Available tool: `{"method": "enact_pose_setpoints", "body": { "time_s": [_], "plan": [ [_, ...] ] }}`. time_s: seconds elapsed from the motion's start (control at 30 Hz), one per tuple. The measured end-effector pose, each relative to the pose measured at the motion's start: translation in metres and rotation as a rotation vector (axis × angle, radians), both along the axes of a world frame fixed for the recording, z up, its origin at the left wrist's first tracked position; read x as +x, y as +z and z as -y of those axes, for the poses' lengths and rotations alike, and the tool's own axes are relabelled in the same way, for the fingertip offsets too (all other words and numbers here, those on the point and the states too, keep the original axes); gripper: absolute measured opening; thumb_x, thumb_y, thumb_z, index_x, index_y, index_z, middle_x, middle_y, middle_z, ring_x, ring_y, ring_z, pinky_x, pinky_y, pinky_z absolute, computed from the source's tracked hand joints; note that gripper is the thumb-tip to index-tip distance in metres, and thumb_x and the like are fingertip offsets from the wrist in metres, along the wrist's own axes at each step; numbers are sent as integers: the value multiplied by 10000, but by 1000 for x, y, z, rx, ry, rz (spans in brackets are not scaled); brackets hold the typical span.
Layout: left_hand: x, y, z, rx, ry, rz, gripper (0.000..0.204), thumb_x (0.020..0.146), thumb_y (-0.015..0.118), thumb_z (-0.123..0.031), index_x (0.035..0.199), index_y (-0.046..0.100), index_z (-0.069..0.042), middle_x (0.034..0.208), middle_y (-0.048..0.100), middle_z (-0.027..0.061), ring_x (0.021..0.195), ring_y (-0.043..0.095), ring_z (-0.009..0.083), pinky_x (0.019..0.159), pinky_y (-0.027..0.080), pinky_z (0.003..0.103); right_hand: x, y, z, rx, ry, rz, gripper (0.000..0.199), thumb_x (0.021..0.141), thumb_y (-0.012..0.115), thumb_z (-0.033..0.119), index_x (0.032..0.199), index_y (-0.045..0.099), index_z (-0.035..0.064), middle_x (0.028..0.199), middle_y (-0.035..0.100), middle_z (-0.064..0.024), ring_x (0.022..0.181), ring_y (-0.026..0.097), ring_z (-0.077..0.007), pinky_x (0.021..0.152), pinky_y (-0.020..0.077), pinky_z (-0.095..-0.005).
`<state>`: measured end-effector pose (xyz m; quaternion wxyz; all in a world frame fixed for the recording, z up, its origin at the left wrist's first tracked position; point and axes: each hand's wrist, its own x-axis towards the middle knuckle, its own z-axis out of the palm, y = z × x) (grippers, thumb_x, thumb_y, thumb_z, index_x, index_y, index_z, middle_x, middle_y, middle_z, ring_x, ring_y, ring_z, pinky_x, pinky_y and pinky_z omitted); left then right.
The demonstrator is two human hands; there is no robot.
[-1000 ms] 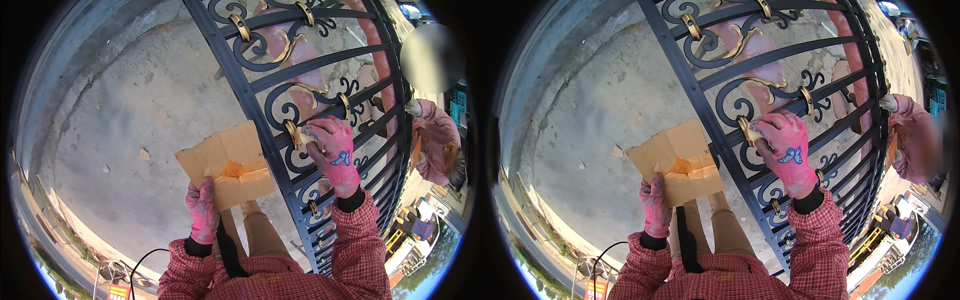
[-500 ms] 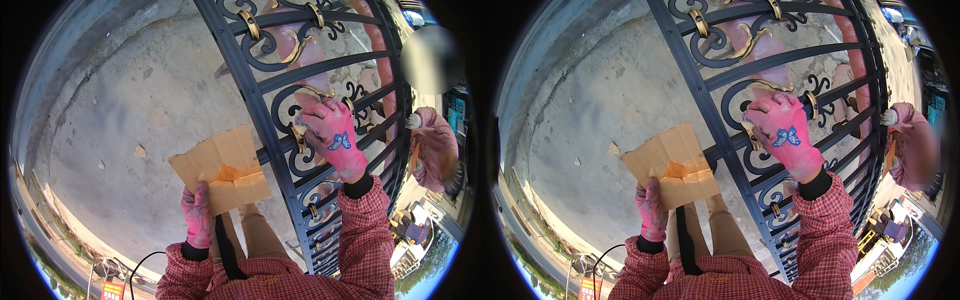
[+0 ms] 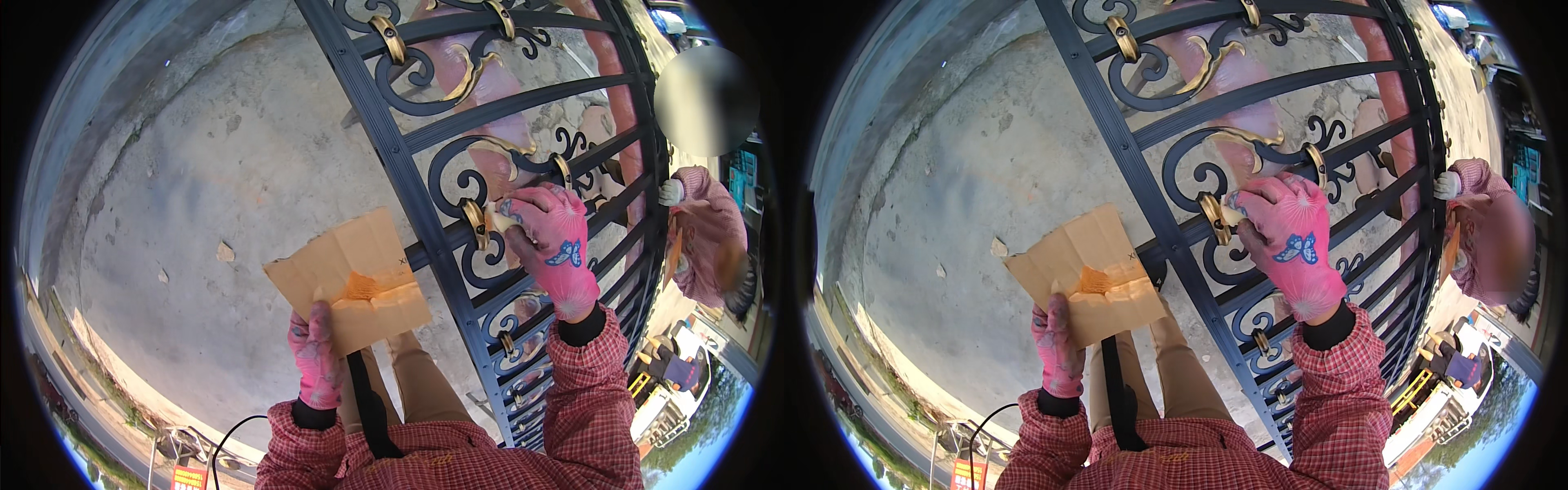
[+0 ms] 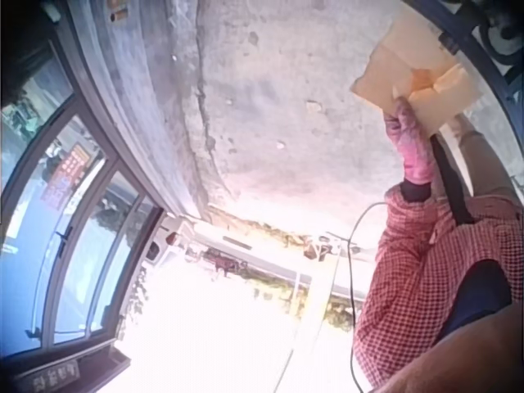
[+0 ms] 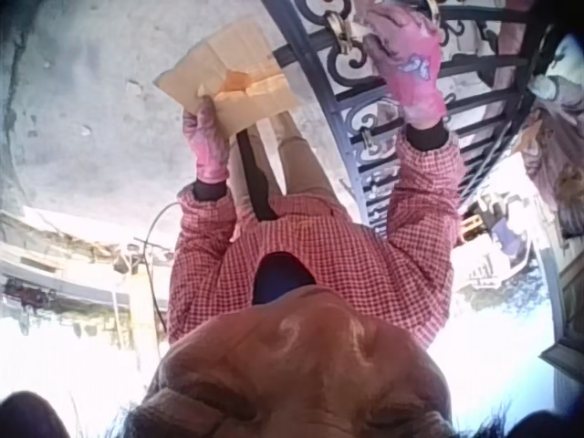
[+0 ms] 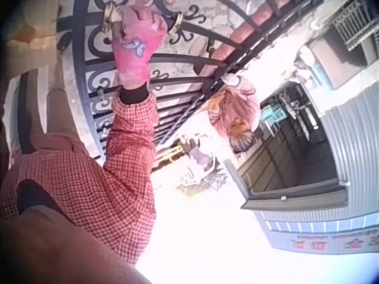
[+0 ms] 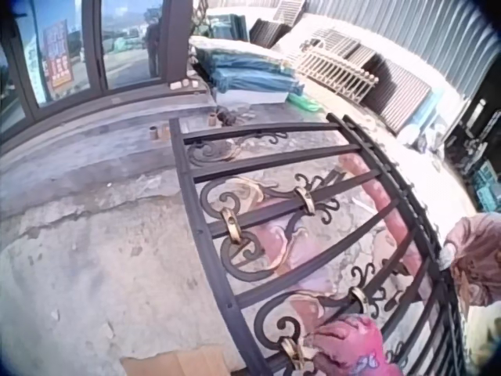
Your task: The person applies a yellowish adhesive from a small cardboard box onto the ornate metalwork of a black metal gate. They move along the gate, applying the substance to multiple decorative elements while another person works nearby.
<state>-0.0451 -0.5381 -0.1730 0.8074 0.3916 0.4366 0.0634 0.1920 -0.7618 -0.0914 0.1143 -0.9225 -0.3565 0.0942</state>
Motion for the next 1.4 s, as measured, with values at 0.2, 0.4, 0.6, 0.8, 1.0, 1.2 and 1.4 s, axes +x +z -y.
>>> {"method": "enact_pose_setpoints", "body": {
  "time_s": [0.2,0.4,0.6,0.8,1.0,1.2,1.4],
  "plan": [
    [5,6,2,47,5,-45,348,925,584,-266,1198,502,-66,1077,580,19,931,583,126,818,509,306,-18,-13,11,-17,26,6,332,614,692,59,929,644,150,962,610,-3,917,563,-246,878,397,-394],
    [8,9,8,-6,42,-6,276,915,593,-227,1132,535,-66,1046,571,0,882,555,95,819,478,274,-40,-21,6,77,-8,107,358,588,700,43,924,634,147,991,621,-19,907,579,-245,856,420,-402],
    [1,6,10,9,12,38,319,926,572,-229,1187,523,-54,1081,583,19,910,579,112,813,491,280,-58,-19,14,150,-85,186,308,597,716,83,885,628,148,953,626,-14,887,594,-246,800,436,-400],
    [10,16,15,42,29,-69,333,938,543,-215,1223,508,-46,1118,593,50,919,607,140,787,514,293,-78,-39,34,136,-112,118,359,585,717,45,925,640,129,954,631,-10,883,600,-230,799,412,-390],
    [5,12,14,14,-25,26,375,933,569,-254,1244,475,-68,1170,571,65,991,597,167,830,533,337,-66,-50,32,236,-189,96,381,567,731,38,925,640,129,965,629,-17,914,598,-237,811,410,-384],
    [10,16,20,8,-31,20,394,939,565,-263,1268,460,-74,1179,565,58,987,594,164,831,527,327,-66,-39,31,290,-221,106,355,572,722,63,910,648,140,955,629,-21,916,590,-246,837,409,-396],
    [4,13,23,34,-45,16,396,940,561,-263,1271,452,-74,1175,562,64,1002,587,160,843,520,325,-75,-42,36,319,-215,104,364,557,731,78,907,646,134,949,630,-17,892,591,-243,840,416,-403]
  ]
}}
